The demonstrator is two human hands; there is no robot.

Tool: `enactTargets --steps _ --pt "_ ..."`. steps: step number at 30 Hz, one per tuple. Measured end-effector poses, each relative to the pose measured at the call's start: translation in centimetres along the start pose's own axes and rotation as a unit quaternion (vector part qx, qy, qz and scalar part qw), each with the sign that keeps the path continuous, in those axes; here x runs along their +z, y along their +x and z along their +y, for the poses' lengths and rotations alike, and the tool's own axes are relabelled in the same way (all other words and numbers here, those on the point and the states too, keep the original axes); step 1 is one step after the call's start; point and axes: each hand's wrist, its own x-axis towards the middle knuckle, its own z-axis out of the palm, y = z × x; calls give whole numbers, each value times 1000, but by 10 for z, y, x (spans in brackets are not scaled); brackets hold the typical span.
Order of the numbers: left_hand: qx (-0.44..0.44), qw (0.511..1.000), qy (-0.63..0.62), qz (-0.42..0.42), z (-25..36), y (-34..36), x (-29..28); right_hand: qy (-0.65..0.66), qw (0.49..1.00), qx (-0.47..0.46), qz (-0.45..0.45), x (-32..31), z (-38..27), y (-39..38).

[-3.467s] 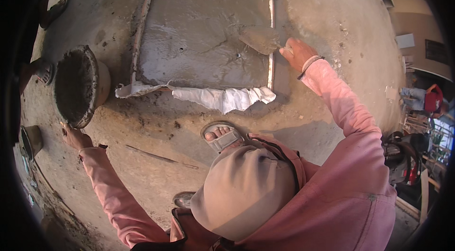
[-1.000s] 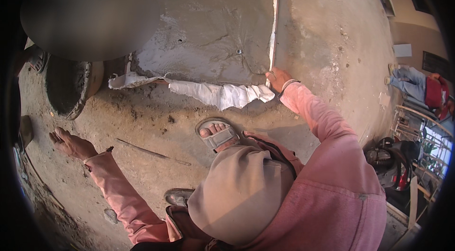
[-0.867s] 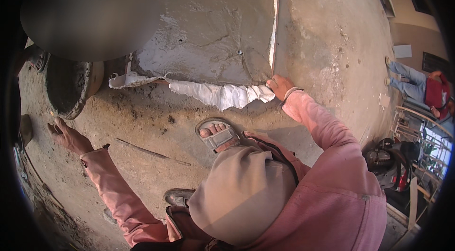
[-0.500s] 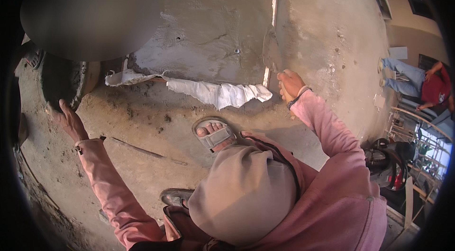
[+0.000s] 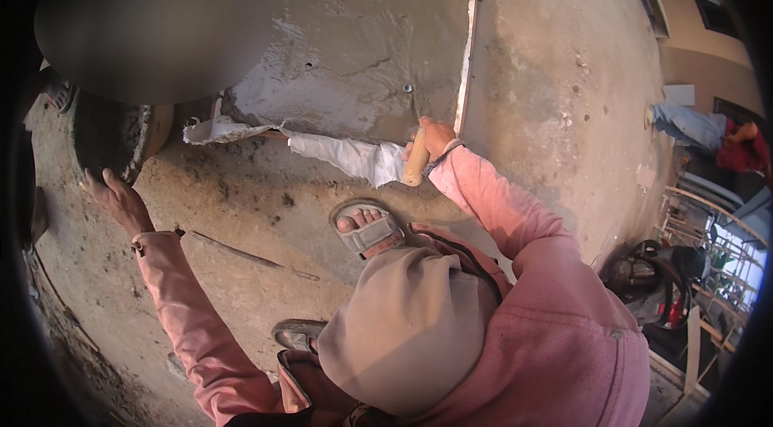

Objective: The person uses a trowel to apply and smooth wet cement into a square recessed frame on the ground. They transfer cement from a bucket to the frame and use the tool to level the surface.

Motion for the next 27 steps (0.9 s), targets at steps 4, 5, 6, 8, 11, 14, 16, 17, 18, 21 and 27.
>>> enactTargets --steps 4,5,6,8,11,14,16,17,18,21,27 --pt "11 1000 13 -2 -2 0 0 36 995 66 -60 -9 16 -34" --pt "8 1000 11 -2 0 0 1 33 993 76 -85 -17 17 -43" --pt "4 1000 11 -1 1 -1 -1 29 989 88 -113 -25 15 -52" --pt "5 1000 17 -2 -3 0 -2 -28 986 72 -147 -38 2 -65" --pt "8 1000 11 2 -4 -1 -2 -150 980 7 -127 -49 -26 -79" --pt "11 1000 -7 6 3 0 -1 -295 952 -42 -65 -70 -48 -46" --pt "5 1000 -10 3 9 -2 0 -371 926 -12 -66 -91 -52 -27" --pt "-2 1000 -9 1 11 -3 2 -414 904 26 -106 -102 -53 -27" --pt "-10 1000 -9 2 11 -3 2 -437 889 39 -130 -108 -51 -30" --pt "11 1000 -8 14 -2 -1 -1 -469 864 60 -174 -117 -53 -43" --pt "3 1000 -17 9 -3 -4 7 -768 569 -265 -131 -145 -106 -37"
